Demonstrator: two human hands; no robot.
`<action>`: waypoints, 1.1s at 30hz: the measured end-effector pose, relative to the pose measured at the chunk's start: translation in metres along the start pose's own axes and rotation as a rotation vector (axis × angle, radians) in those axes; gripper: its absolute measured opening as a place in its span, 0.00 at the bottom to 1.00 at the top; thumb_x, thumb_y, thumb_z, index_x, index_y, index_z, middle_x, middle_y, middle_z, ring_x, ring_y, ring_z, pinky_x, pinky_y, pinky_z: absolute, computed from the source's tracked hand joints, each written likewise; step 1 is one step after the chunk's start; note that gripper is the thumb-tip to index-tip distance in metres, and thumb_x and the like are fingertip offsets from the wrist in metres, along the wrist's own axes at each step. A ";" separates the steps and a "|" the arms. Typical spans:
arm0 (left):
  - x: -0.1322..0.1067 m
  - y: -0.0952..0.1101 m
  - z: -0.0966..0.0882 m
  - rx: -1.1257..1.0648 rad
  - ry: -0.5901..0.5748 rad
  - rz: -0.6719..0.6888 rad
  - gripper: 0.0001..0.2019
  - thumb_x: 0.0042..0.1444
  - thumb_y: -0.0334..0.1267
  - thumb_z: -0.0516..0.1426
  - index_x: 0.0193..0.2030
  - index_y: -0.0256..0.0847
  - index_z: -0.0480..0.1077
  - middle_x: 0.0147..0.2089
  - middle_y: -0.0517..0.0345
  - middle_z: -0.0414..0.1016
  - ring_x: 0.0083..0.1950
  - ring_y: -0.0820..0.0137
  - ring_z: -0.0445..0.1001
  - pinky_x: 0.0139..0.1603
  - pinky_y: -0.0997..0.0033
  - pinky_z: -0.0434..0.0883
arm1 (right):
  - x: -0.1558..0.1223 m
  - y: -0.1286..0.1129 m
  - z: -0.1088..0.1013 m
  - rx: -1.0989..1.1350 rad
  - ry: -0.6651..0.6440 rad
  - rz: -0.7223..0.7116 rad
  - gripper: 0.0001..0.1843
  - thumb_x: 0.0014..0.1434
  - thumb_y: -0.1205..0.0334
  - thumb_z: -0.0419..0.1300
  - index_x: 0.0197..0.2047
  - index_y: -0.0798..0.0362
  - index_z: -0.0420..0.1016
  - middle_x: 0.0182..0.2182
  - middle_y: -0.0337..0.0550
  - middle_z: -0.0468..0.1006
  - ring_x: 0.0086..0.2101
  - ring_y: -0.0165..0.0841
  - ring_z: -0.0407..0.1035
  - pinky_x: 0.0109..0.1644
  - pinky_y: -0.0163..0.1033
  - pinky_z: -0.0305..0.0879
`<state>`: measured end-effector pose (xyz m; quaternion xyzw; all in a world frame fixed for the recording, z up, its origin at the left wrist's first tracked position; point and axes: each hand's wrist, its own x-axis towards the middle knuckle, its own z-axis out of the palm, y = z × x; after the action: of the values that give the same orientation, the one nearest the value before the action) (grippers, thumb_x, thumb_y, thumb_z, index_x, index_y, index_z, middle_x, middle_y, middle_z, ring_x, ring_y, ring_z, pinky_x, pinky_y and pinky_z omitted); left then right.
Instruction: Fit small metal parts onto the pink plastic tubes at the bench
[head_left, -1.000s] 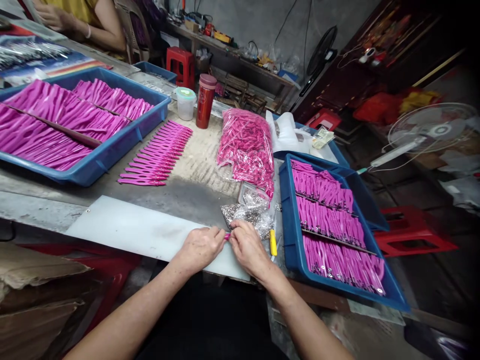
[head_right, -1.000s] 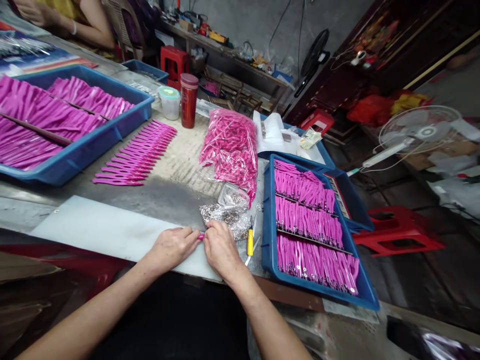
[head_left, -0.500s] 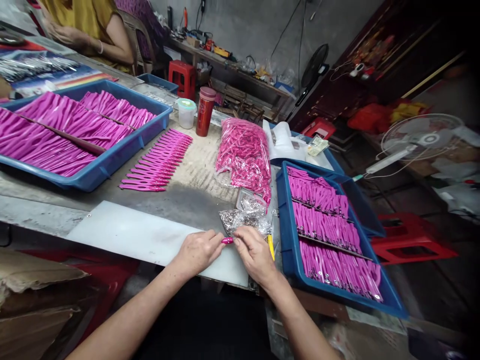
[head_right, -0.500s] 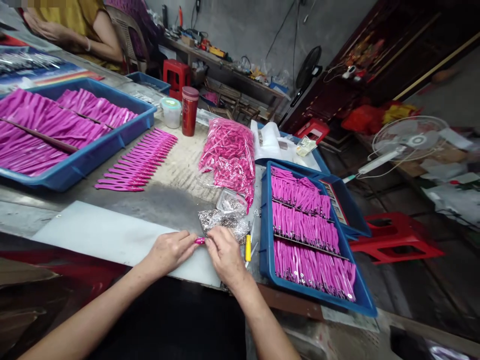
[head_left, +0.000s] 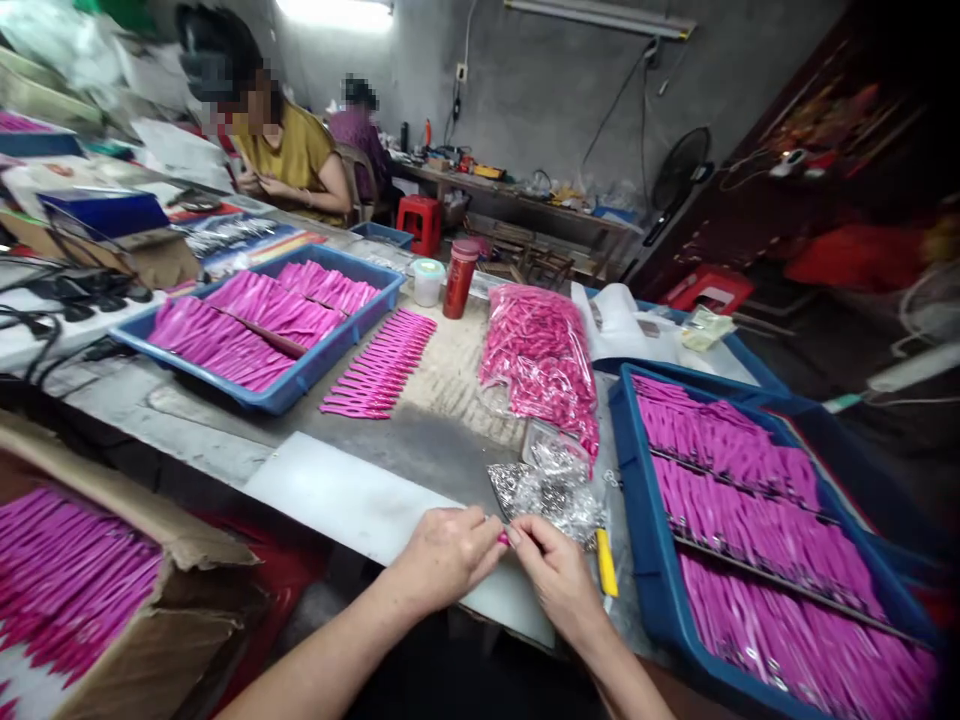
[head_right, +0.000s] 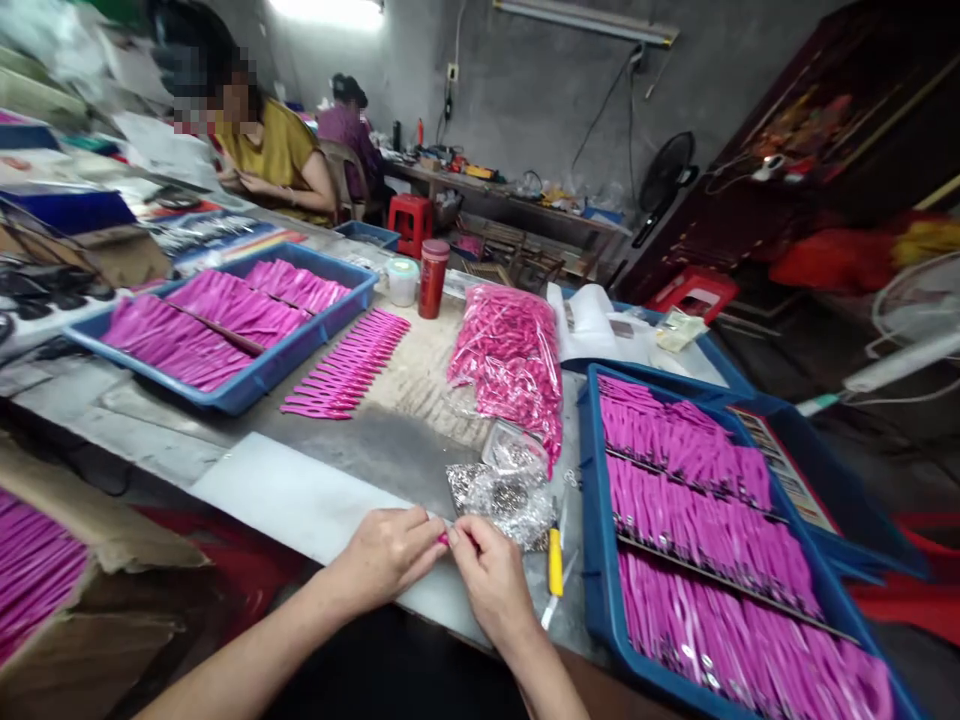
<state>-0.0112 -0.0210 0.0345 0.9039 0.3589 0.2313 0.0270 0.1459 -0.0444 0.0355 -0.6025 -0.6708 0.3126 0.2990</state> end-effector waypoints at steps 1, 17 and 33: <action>0.000 0.001 0.000 0.009 -0.007 0.000 0.08 0.57 0.37 0.46 0.29 0.40 0.62 0.24 0.62 0.64 0.24 0.75 0.66 0.24 0.75 0.62 | -0.001 0.002 0.001 0.003 0.004 0.005 0.16 0.58 0.54 0.46 0.25 0.54 0.64 0.20 0.36 0.63 0.23 0.28 0.59 0.26 0.31 0.55; -0.012 -0.026 -0.013 0.091 -0.136 -0.007 0.10 0.58 0.41 0.45 0.33 0.41 0.62 0.26 0.61 0.67 0.25 0.75 0.67 0.23 0.76 0.61 | -0.005 0.029 0.032 -0.144 0.218 -0.260 0.15 0.59 0.56 0.45 0.36 0.54 0.70 0.27 0.42 0.77 0.28 0.31 0.72 0.29 0.29 0.67; -0.032 -0.154 -0.042 0.359 -0.037 -0.453 0.11 0.58 0.39 0.46 0.38 0.43 0.68 0.35 0.56 0.71 0.39 0.68 0.67 0.37 0.70 0.61 | -0.004 0.050 0.038 -0.254 0.252 -0.535 0.11 0.58 0.62 0.48 0.38 0.55 0.69 0.29 0.45 0.77 0.30 0.32 0.73 0.32 0.31 0.70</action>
<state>-0.1475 0.0670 0.0267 0.7952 0.5861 0.1357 -0.0761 0.1473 -0.0467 -0.0275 -0.4712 -0.7968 0.0597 0.3735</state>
